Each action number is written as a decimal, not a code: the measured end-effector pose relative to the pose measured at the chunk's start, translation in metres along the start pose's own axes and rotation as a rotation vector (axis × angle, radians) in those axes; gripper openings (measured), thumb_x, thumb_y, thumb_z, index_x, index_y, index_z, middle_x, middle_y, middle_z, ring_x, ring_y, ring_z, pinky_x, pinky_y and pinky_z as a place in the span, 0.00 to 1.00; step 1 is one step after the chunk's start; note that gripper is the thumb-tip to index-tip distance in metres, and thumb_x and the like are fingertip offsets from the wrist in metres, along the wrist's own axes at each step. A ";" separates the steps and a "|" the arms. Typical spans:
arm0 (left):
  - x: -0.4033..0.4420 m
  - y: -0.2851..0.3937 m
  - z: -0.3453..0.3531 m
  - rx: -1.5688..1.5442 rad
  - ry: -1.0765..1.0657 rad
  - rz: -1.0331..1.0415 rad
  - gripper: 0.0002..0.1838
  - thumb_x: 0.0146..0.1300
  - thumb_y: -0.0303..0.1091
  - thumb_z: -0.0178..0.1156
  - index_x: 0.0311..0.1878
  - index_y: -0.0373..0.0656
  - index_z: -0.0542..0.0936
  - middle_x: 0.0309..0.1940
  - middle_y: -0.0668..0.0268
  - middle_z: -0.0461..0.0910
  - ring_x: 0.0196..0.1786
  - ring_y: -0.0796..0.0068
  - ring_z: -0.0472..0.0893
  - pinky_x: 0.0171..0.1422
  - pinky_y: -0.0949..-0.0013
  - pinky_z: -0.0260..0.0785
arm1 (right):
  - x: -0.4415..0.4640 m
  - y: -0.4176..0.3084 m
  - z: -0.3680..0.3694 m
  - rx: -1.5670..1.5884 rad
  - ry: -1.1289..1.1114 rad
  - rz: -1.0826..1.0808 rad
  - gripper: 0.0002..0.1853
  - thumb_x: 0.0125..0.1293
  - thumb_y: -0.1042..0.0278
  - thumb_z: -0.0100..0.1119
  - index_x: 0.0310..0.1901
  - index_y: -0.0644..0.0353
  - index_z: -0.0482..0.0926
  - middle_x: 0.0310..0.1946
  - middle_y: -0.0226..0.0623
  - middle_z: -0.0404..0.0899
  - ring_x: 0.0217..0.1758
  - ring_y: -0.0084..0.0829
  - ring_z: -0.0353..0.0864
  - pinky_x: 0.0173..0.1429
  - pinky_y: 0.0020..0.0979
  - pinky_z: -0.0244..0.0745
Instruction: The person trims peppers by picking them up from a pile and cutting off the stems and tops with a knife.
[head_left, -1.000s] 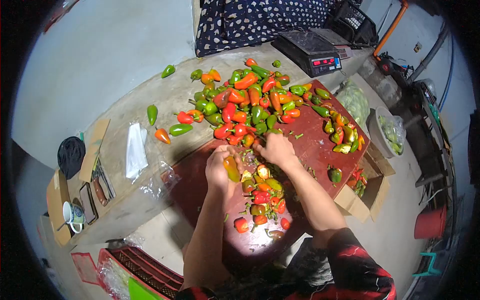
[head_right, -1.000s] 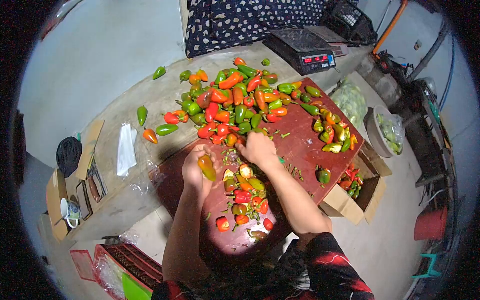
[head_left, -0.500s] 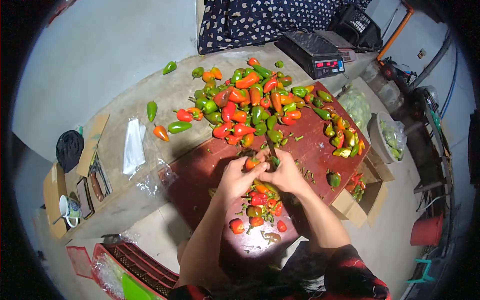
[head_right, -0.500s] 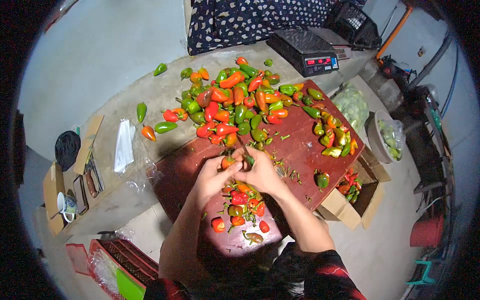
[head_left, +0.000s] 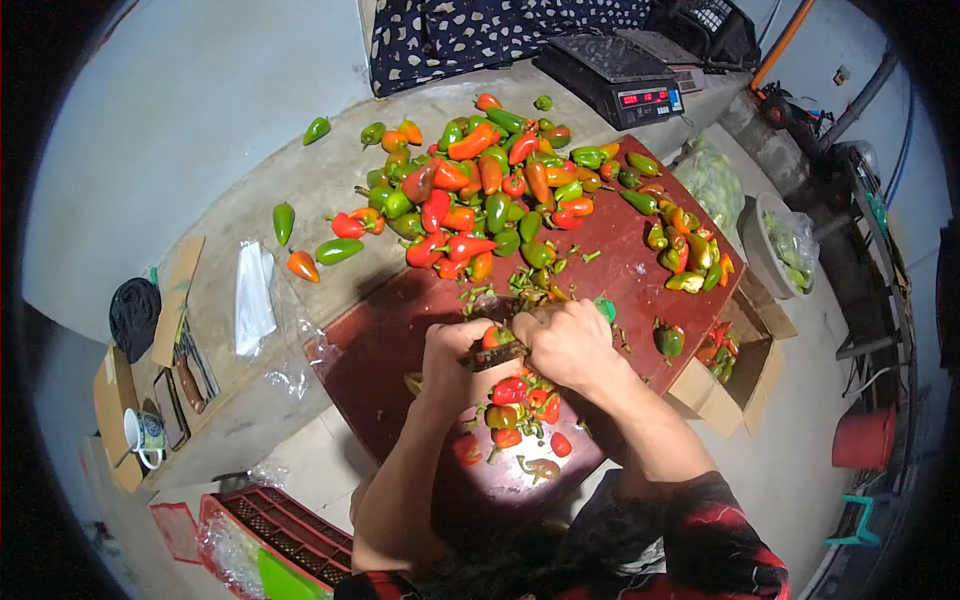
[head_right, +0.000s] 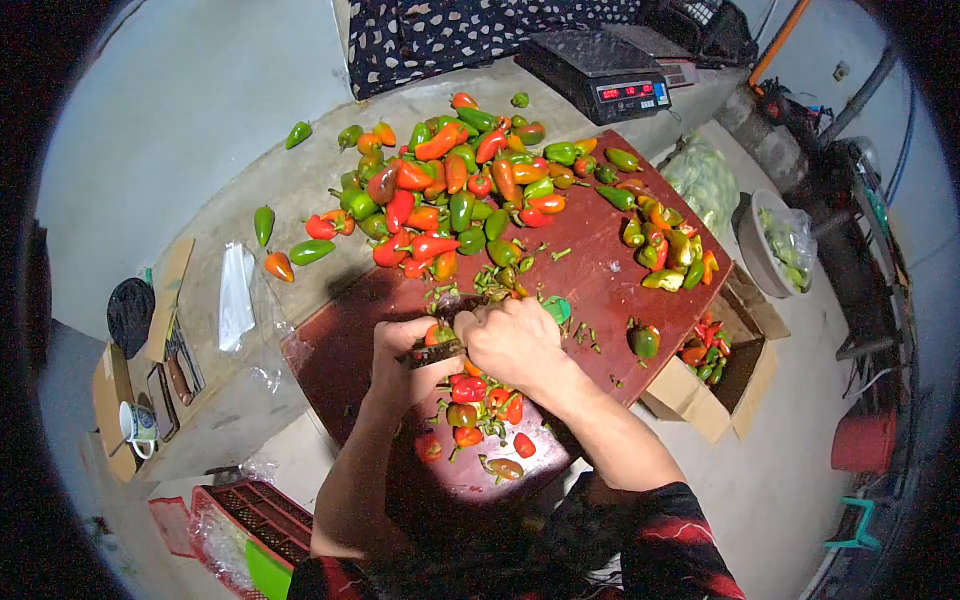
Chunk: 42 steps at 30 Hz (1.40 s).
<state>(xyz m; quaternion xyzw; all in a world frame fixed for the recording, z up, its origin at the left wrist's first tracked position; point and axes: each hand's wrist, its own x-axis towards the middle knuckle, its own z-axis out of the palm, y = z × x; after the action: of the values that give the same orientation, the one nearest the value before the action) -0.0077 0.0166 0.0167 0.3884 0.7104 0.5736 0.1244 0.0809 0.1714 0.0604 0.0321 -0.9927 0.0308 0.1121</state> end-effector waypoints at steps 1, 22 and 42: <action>0.000 0.002 -0.001 -0.001 0.002 0.000 0.11 0.46 0.30 0.71 0.22 0.37 0.76 0.15 0.61 0.74 0.18 0.76 0.73 0.26 0.68 0.67 | -0.001 0.000 0.000 0.007 0.006 -0.012 0.06 0.58 0.66 0.55 0.26 0.56 0.76 0.22 0.38 0.82 0.23 0.42 0.84 0.25 0.43 0.78; 0.003 0.000 -0.004 -0.506 0.217 -0.182 0.09 0.71 0.28 0.56 0.50 0.36 0.79 0.29 0.66 0.80 0.23 0.81 0.77 0.28 0.75 0.70 | 0.009 0.102 0.072 0.362 0.101 0.604 0.20 0.58 0.59 0.68 0.49 0.63 0.80 0.42 0.56 0.82 0.49 0.57 0.82 0.52 0.50 0.77; -0.001 0.005 -0.001 0.432 0.028 0.091 0.26 0.46 0.51 0.77 0.44 0.46 0.81 0.38 0.59 0.82 0.39 0.49 0.83 0.41 0.52 0.77 | 0.016 0.029 -0.004 0.889 -0.186 0.265 0.18 0.47 0.64 0.79 0.37 0.64 0.83 0.30 0.25 0.79 0.35 0.21 0.76 0.41 0.29 0.73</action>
<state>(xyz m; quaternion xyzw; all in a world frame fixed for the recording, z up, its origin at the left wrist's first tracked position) -0.0055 0.0157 0.0208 0.4295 0.8003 0.4185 0.0024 0.0641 0.1995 0.0658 -0.0474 -0.8846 0.4638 -0.0069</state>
